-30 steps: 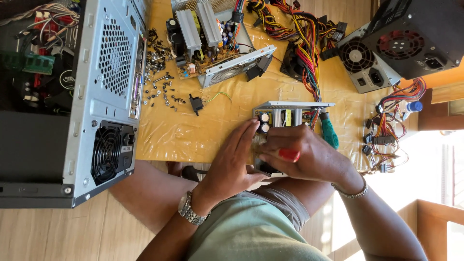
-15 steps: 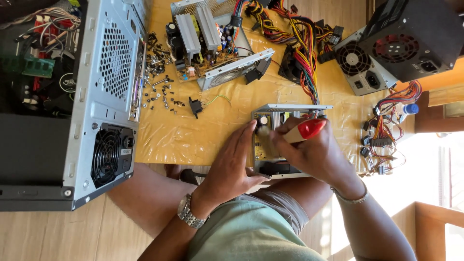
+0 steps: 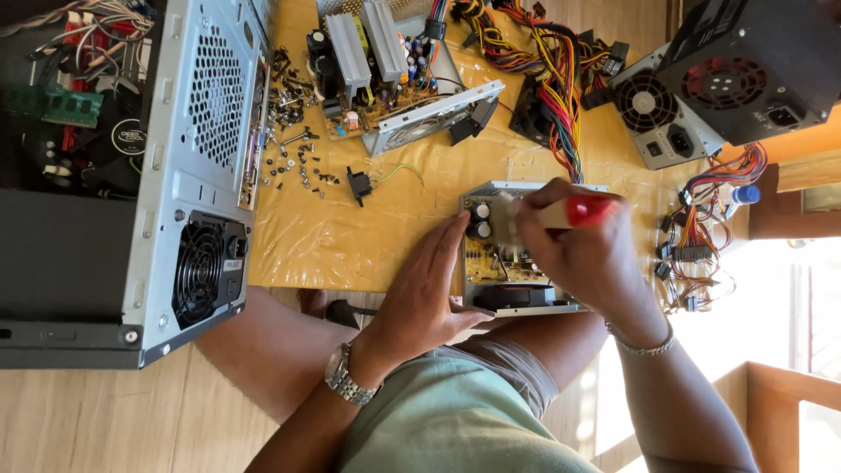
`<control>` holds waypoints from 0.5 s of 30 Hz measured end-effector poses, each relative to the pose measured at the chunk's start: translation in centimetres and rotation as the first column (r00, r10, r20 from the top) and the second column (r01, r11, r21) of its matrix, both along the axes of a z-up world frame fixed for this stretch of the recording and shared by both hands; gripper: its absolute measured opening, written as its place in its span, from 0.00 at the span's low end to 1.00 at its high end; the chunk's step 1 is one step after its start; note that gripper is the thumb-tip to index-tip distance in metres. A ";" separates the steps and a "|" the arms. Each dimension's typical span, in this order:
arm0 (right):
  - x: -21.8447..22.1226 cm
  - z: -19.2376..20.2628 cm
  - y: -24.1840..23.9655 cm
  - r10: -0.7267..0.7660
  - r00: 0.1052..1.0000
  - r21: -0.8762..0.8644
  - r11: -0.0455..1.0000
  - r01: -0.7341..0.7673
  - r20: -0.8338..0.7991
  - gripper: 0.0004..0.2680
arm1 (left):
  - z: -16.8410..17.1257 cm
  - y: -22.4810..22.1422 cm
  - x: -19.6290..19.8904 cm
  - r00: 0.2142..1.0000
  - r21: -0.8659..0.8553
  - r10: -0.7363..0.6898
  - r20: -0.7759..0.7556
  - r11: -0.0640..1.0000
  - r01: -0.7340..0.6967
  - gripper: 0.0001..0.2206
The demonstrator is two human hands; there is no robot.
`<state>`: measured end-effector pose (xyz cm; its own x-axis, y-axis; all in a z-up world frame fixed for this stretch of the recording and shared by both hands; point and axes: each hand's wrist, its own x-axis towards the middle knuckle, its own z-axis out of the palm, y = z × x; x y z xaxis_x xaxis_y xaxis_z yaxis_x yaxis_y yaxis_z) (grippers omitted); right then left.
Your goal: Disassembling a computer power supply unit and cleaning the internal components with a brush.
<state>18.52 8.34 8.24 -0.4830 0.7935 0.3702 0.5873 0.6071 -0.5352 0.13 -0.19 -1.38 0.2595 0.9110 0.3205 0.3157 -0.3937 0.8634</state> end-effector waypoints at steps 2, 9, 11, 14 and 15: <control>-0.1 1.4 -0.3 0.044 0.999 -0.032 0.999 -0.043 0.010 0.02 | -0.1 0.1 0.0 1.000 0.009 0.000 -0.006 1.000 0.000 0.54; 1.4 2.3 -0.2 0.229 0.973 -0.232 0.947 -0.221 0.010 0.04 | 0.1 0.0 0.0 1.000 0.014 -0.012 -0.011 1.000 0.013 0.52; 1.9 4.2 0.0 0.283 0.957 -0.315 0.916 -0.250 0.063 0.05 | -0.5 -0.1 0.1 0.999 0.042 0.006 -0.043 0.999 -0.004 0.52; 1.4 4.2 0.7 0.353 0.934 -0.398 0.866 -0.302 0.060 0.04 | -0.2 0.1 0.0 0.999 0.049 0.001 -0.040 0.999 0.001 0.51; 1.1 3.8 0.9 0.369 0.929 -0.395 0.855 -0.337 0.006 0.02 | 0.2 0.2 -0.1 1.000 0.031 -0.019 -0.008 0.999 0.019 0.51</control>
<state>19.61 9.26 12.05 -0.7722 0.6349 0.0237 0.4218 0.5402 -0.7282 0.07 0.03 -1.22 0.2795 0.8956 0.3462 0.3144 -0.4261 0.8483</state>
